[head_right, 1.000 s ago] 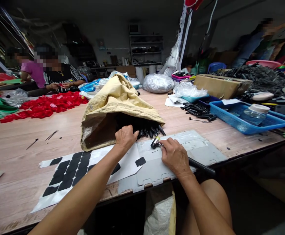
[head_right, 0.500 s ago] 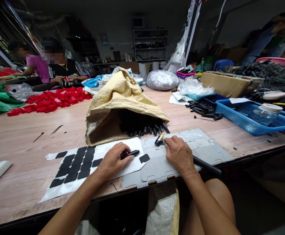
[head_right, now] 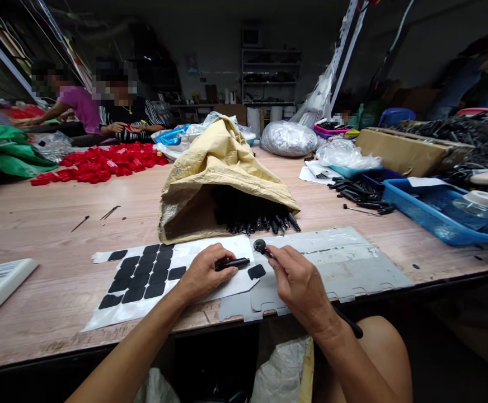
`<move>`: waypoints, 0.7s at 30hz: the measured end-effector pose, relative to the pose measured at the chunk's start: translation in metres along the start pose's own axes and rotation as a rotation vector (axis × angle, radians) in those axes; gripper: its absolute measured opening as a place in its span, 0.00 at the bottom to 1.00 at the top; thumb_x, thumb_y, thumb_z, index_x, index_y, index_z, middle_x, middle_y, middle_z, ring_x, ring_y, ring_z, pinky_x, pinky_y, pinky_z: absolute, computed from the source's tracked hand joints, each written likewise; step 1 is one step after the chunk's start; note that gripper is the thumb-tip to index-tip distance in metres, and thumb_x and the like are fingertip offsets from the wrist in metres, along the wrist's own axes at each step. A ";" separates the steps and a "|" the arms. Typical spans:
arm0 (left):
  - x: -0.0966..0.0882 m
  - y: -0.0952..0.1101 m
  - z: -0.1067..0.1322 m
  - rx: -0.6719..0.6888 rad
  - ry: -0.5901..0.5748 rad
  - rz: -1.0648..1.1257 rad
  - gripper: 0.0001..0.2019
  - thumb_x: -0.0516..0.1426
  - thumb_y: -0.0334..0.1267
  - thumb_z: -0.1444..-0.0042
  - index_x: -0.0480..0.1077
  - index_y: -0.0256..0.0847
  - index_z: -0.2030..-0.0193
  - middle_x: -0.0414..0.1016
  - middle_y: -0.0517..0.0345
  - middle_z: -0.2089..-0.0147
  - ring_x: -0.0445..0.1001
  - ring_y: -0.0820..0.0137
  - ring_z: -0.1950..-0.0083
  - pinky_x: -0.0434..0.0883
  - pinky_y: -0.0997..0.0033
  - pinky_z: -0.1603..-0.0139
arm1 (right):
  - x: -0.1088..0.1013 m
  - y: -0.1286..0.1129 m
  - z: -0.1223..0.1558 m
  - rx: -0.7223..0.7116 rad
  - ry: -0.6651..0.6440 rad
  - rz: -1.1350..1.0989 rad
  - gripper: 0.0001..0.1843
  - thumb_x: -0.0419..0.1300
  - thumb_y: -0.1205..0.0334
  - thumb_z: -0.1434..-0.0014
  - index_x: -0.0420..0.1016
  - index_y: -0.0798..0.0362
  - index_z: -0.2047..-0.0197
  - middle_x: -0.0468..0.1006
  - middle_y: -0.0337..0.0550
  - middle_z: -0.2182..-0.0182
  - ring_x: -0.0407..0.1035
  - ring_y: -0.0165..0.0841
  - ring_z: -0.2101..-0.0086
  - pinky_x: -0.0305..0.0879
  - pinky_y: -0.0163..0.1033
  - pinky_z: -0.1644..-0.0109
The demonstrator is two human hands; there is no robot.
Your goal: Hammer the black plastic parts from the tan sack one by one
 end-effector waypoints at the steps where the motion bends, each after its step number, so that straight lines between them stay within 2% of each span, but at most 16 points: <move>1: 0.000 0.000 0.000 -0.001 -0.003 0.005 0.06 0.64 0.34 0.45 0.79 0.43 0.59 0.74 0.58 0.63 0.71 0.64 0.57 0.66 0.67 0.57 | 0.002 -0.007 -0.001 -0.001 -0.010 -0.026 0.16 0.54 0.67 0.31 0.74 0.49 0.43 0.80 0.44 0.58 0.75 0.34 0.57 0.72 0.39 0.52; 5: 0.000 0.000 -0.001 -0.013 -0.010 0.013 0.06 0.64 0.35 0.45 0.80 0.43 0.60 0.74 0.58 0.63 0.71 0.64 0.58 0.66 0.67 0.56 | 0.007 -0.024 -0.001 -0.004 -0.005 -0.045 0.16 0.54 0.68 0.31 0.74 0.50 0.43 0.79 0.45 0.59 0.75 0.35 0.58 0.72 0.40 0.52; 11: 0.001 -0.002 -0.002 -0.023 -0.002 0.023 0.06 0.65 0.35 0.46 0.80 0.43 0.60 0.74 0.58 0.64 0.71 0.64 0.58 0.65 0.67 0.56 | 0.014 -0.023 0.003 0.039 -0.106 0.038 0.16 0.52 0.67 0.31 0.76 0.51 0.45 0.78 0.45 0.62 0.74 0.36 0.61 0.72 0.41 0.55; 16: 0.001 -0.002 -0.002 -0.008 0.002 0.025 0.05 0.66 0.35 0.46 0.79 0.42 0.61 0.74 0.59 0.64 0.70 0.65 0.58 0.64 0.67 0.56 | 0.017 -0.036 -0.002 0.012 -0.056 -0.018 0.17 0.53 0.66 0.31 0.73 0.51 0.42 0.78 0.47 0.59 0.73 0.37 0.57 0.71 0.42 0.52; 21: 0.002 -0.003 -0.001 0.002 0.008 -0.012 0.03 0.65 0.36 0.44 0.77 0.41 0.67 0.71 0.60 0.67 0.69 0.66 0.61 0.62 0.68 0.61 | 0.026 -0.041 -0.002 0.010 -0.178 0.043 0.17 0.52 0.68 0.31 0.75 0.50 0.44 0.79 0.45 0.61 0.73 0.36 0.60 0.71 0.39 0.55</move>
Point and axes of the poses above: each hand's wrist, its own z-axis away from the middle knuckle, its own x-axis out of the palm, y = z × x, the point moved 1 cm from there along -z, towards the middle knuckle
